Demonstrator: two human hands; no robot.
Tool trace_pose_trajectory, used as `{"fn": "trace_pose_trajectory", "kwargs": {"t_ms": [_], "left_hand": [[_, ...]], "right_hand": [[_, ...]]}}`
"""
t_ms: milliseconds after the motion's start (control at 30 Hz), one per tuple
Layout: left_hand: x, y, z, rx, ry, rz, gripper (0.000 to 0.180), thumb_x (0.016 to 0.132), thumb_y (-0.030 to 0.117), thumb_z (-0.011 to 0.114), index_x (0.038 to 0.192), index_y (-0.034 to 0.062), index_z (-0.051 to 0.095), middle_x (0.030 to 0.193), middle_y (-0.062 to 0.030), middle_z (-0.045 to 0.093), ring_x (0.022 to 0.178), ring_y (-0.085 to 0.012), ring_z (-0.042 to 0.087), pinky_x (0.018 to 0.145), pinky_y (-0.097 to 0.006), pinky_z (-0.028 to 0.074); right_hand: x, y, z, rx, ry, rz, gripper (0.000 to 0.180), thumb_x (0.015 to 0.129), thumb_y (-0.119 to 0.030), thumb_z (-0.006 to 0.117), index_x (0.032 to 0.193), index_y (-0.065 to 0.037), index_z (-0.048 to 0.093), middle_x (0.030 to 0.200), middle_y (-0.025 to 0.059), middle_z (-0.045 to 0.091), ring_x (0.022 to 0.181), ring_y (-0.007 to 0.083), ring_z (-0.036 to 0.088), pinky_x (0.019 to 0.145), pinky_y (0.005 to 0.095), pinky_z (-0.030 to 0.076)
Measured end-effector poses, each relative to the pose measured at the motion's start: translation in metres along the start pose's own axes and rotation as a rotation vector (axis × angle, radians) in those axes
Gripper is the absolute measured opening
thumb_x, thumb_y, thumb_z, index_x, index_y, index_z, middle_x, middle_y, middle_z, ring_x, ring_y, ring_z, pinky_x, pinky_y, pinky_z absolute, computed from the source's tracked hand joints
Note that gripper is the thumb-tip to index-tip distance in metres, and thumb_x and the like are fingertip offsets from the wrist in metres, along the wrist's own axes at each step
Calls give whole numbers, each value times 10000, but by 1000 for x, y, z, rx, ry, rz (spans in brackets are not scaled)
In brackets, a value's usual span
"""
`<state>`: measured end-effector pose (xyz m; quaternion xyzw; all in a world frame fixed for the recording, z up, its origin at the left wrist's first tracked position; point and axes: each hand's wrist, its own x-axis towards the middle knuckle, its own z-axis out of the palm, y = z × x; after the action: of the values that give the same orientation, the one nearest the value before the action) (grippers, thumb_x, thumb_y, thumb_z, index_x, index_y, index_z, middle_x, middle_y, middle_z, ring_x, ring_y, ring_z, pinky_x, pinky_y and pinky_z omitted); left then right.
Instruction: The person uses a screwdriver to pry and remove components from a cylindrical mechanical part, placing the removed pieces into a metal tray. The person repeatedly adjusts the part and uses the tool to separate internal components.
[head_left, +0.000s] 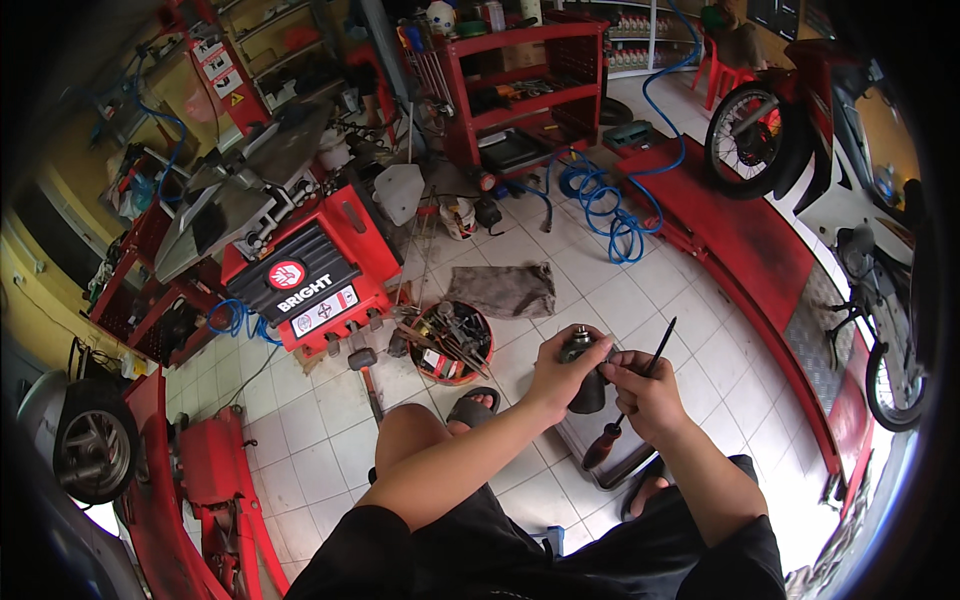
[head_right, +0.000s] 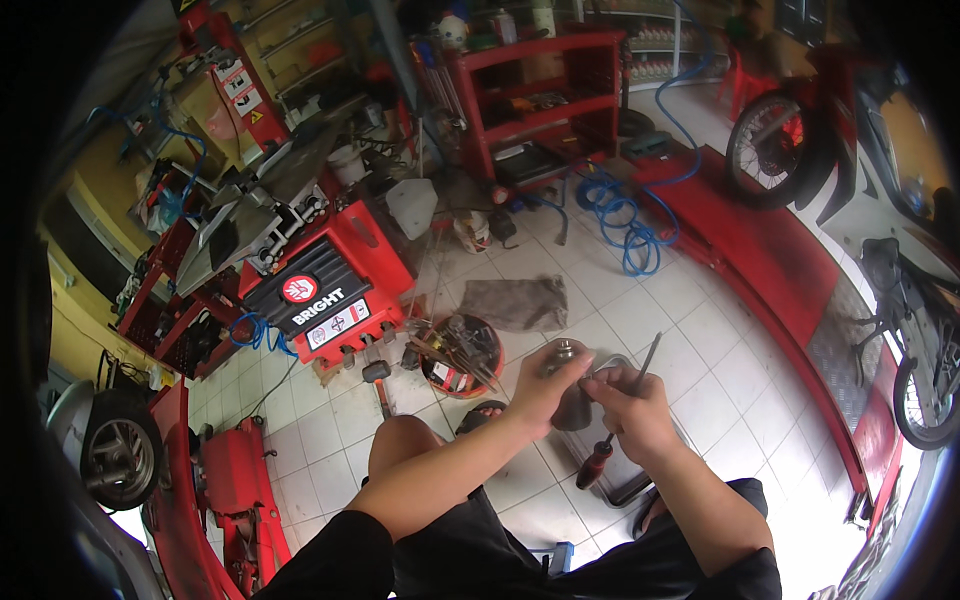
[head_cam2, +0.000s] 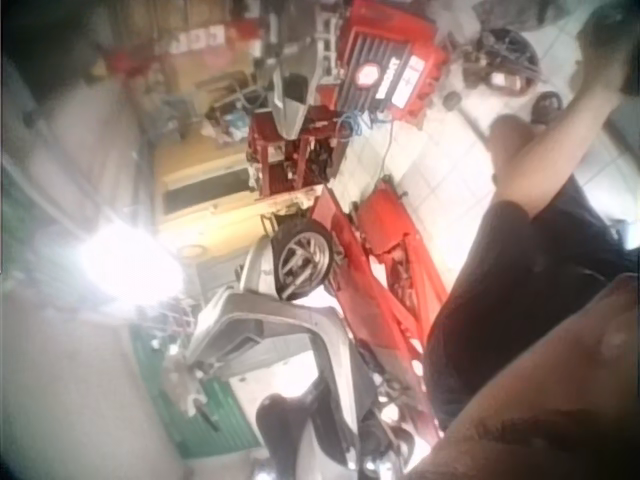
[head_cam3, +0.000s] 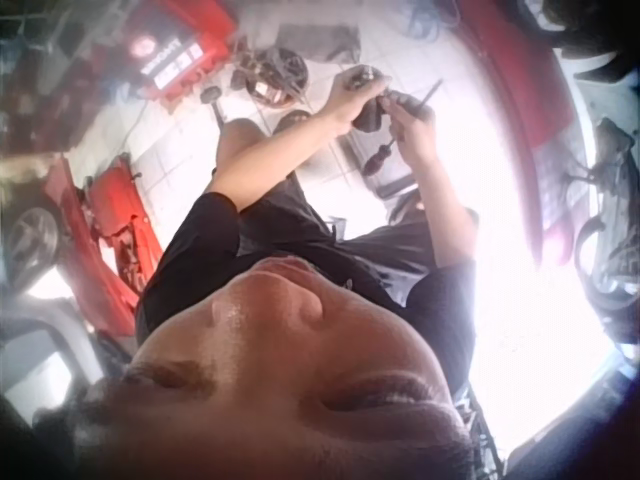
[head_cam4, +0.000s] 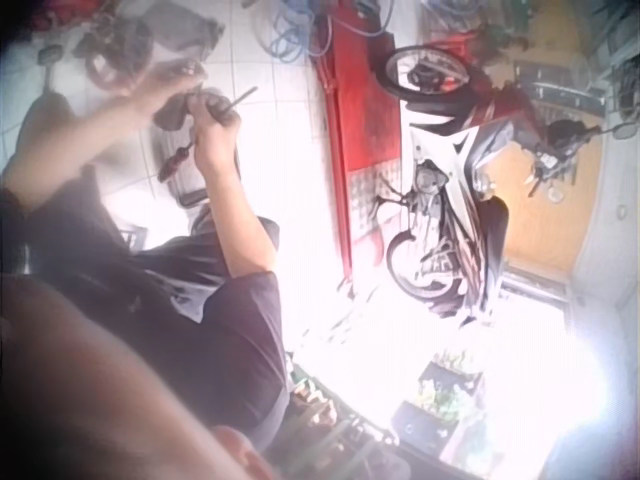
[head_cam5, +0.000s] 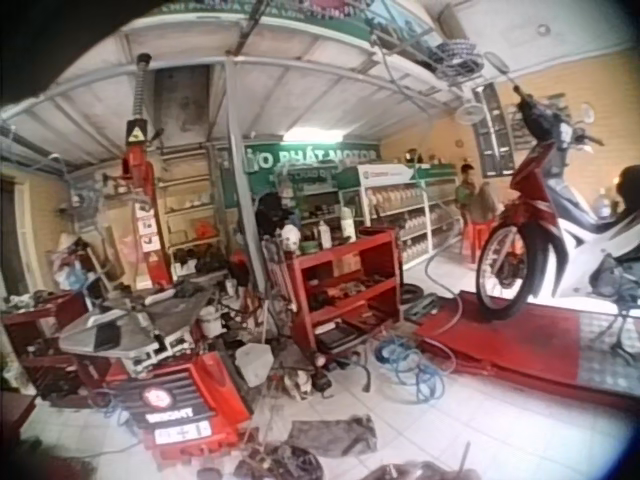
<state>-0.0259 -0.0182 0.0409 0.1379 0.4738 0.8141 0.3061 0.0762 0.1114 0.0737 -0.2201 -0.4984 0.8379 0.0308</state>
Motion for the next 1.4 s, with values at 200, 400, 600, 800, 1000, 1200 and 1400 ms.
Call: {"fn": "trace_pose_trajectory", "kwargs": {"t_ms": [200,400,600,800,1000,1200,1400], "left_hand": [[-2,3,1,105,-41,74,152,932,173,754,991,60,671,879,8,668,804,-62,617,738,-235,503],[-4,6,-5,68,-31,23,157,919,180,762,1002,77,677,906,17,652,833,-57,600,749,-239,495],[-4,1,11,13,68,-36,179,914,199,780,1003,73,690,921,-1,680,828,-78,627,720,-245,516],[-1,-1,-13,-35,159,-164,307,900,256,791,1096,63,656,1027,-30,650,939,-130,626,784,-295,538],[10,-5,-10,-28,114,-212,330,922,303,765,1120,71,639,1085,-27,627,973,-138,617,806,-304,532],[12,-8,-20,-48,118,-209,364,943,402,695,1118,90,627,1010,-75,655,883,-184,651,746,-335,553],[9,-4,-6,57,131,-120,363,944,416,687,1094,88,644,1012,-56,623,880,-172,634,741,-318,541]], "right_hand": [[-2,-7,0,60,-29,108,184,884,-25,744,986,-24,590,772,-8,580,493,31,326,461,250,214],[0,-5,3,-4,-37,80,196,878,-36,750,996,-20,593,793,2,583,494,31,332,460,253,213],[-2,-9,-2,-83,9,19,177,861,-79,743,980,26,664,770,35,618,513,63,436,463,249,282],[8,-2,2,-559,74,-89,319,851,-232,727,1046,19,725,770,94,671,599,172,603,559,313,464],[-8,-15,5,-560,96,-129,291,918,-221,705,1090,11,669,702,40,627,409,126,529,362,286,404],[-10,-7,8,-504,111,-178,301,934,-252,707,1071,15,698,714,75,666,477,137,567,432,310,436],[-9,-4,6,-526,137,-211,236,927,-192,738,1035,17,715,779,50,697,534,97,599,459,261,448]]}}
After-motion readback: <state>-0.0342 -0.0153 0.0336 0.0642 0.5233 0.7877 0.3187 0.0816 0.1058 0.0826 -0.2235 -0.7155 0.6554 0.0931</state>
